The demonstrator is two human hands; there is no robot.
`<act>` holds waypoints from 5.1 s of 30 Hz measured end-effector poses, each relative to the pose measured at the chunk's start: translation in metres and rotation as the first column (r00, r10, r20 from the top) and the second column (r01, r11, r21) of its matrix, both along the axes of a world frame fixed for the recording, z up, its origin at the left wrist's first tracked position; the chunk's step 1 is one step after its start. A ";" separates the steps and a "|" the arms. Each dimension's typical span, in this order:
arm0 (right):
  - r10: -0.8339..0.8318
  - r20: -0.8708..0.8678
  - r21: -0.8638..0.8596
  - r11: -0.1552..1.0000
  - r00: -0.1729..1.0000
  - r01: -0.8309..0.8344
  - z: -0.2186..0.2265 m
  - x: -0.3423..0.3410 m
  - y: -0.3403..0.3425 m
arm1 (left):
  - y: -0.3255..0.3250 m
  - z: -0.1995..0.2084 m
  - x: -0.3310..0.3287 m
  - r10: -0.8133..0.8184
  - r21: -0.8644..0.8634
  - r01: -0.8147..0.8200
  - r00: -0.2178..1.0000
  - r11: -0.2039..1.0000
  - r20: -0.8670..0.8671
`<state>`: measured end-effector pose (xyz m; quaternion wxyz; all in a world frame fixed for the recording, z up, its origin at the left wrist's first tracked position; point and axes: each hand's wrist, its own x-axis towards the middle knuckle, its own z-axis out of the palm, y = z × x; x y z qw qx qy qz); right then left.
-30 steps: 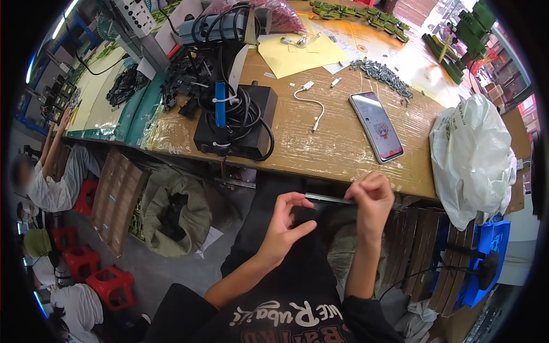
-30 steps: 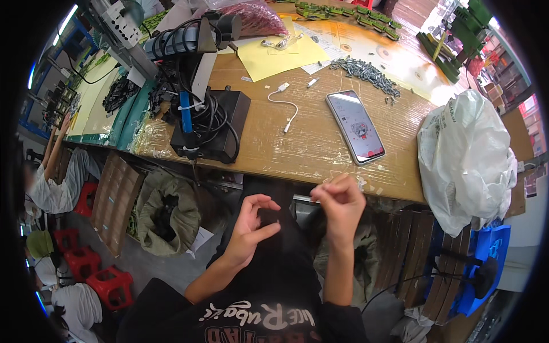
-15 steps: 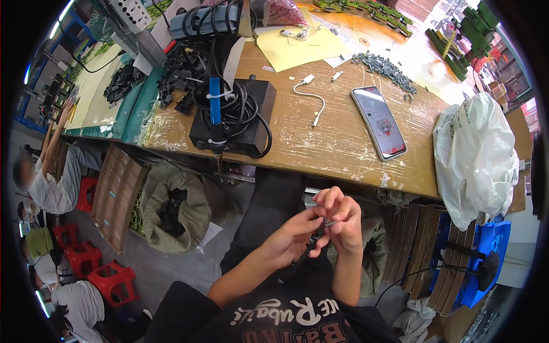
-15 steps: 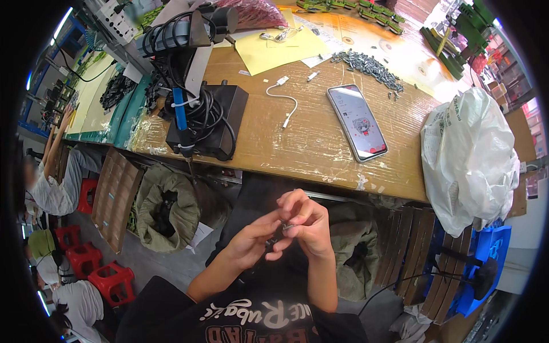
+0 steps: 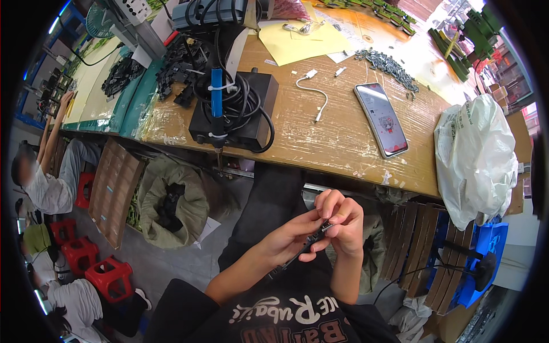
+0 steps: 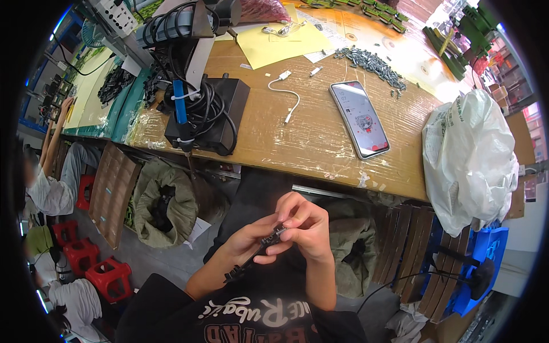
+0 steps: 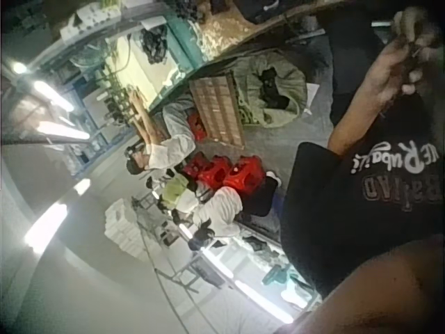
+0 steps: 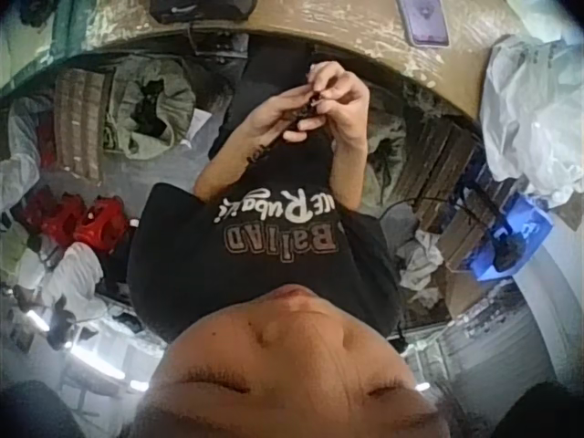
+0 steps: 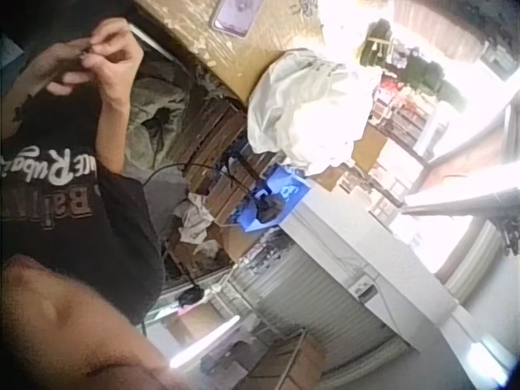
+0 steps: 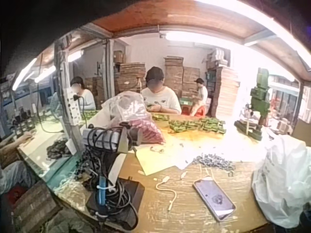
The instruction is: Assembling small black plastic components at a workbench in a manufacturing environment.
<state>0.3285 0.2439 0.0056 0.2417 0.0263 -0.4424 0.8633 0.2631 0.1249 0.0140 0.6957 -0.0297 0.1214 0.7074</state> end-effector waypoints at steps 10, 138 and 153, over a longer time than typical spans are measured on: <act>0.019 0.013 0.085 0.996 1.000 -0.020 0.003 0.004 0.001 | -0.004 0.000 0.001 -0.036 0.069 0.036 0.999 0.997 -0.010; 0.447 0.582 -0.170 0.884 0.679 -0.436 -0.028 -0.033 -0.066 | -0.071 -0.046 -0.056 0.425 -0.111 -0.897 0.308 0.427 -0.851; 0.423 0.600 -0.155 0.894 0.679 -0.421 -0.034 -0.036 -0.068 | -0.071 -0.047 -0.058 0.382 -0.090 -0.901 0.268 0.424 -0.884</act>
